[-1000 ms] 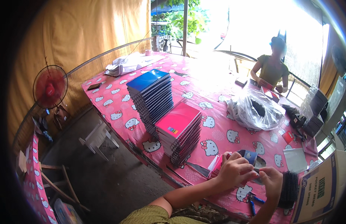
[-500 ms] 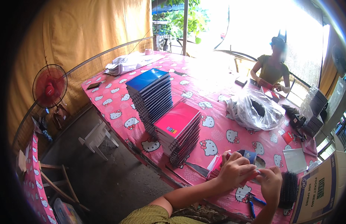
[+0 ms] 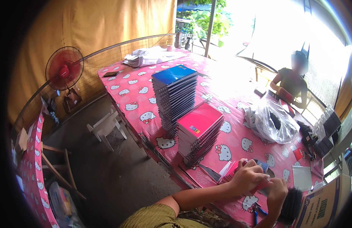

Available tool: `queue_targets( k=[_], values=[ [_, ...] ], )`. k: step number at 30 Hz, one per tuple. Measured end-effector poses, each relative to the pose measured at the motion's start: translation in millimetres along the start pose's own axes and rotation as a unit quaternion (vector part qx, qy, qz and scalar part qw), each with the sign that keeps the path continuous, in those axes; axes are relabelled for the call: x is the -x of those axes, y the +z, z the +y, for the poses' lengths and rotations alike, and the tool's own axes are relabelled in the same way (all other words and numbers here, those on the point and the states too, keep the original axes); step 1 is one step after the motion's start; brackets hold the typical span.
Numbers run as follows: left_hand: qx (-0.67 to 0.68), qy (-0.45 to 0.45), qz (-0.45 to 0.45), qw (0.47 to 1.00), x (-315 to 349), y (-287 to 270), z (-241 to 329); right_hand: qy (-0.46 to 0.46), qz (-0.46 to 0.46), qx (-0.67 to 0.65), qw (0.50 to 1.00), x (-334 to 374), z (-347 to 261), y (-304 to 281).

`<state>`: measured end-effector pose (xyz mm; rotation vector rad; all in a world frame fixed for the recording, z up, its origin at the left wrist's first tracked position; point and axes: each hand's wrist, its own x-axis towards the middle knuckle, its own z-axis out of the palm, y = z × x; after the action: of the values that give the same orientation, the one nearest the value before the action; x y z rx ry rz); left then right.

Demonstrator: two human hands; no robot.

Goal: The person is assembling notebooks by threading spiral coils through the punched edges, using pliers to cut the excess wire and secure the ends, and stacking the finished items.

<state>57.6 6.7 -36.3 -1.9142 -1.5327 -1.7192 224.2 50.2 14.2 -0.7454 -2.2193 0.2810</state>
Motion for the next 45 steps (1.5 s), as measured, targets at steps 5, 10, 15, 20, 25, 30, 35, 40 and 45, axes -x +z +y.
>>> queue_targets(
  k=[5, 10, 15, 20, 25, 30, 35, 40, 45],
  values=[
    [0.013, -0.009, 0.001, 1.000, 0.1, -0.8, 0.4, 0.047, 0.016, -0.026, 0.998, -1.4, -4.8, 3.8],
    [0.019, -0.010, -0.003, 1.000, -0.1, -1.1, -0.5, 0.064, 0.031, -0.021, 0.997, -1.8, -8.6, 6.4],
    [0.021, -0.013, -0.008, 1.000, -1.4, -4.4, 2.4, 0.010, 0.052, 0.014, 0.999, -3.8, -13.6, 11.2],
    [0.012, -0.017, -0.025, 0.999, -0.1, -4.4, 1.7, 0.020, -0.002, 0.059, 0.998, -2.4, -6.4, 5.4],
    [0.015, -0.026, -0.044, 0.999, 1.4, -10.0, 0.1, 0.139, -0.056, 0.004, 0.989, -44.6, 59.7, -18.1],
    [0.007, -0.038, -0.043, 0.998, -5.2, -5.4, 1.5, -0.008, -0.260, 0.113, 0.959, 1.0, 169.3, 40.8],
    [0.003, -0.047, -0.066, 0.997, -7.2, -9.8, 0.2, 0.000, -0.193, 0.133, 0.972, -4.7, 155.0, 46.0],
    [0.010, -0.054, -0.071, 0.996, -6.3, -12.2, -1.3, 0.073, 0.012, -0.195, 0.978, -20.8, 132.6, 6.5],
    [0.028, -0.079, -0.118, 0.989, -13.7, -11.2, 0.3, 0.086, -0.025, -0.253, 0.963, -12.5, 138.3, -9.3]
  ],
)
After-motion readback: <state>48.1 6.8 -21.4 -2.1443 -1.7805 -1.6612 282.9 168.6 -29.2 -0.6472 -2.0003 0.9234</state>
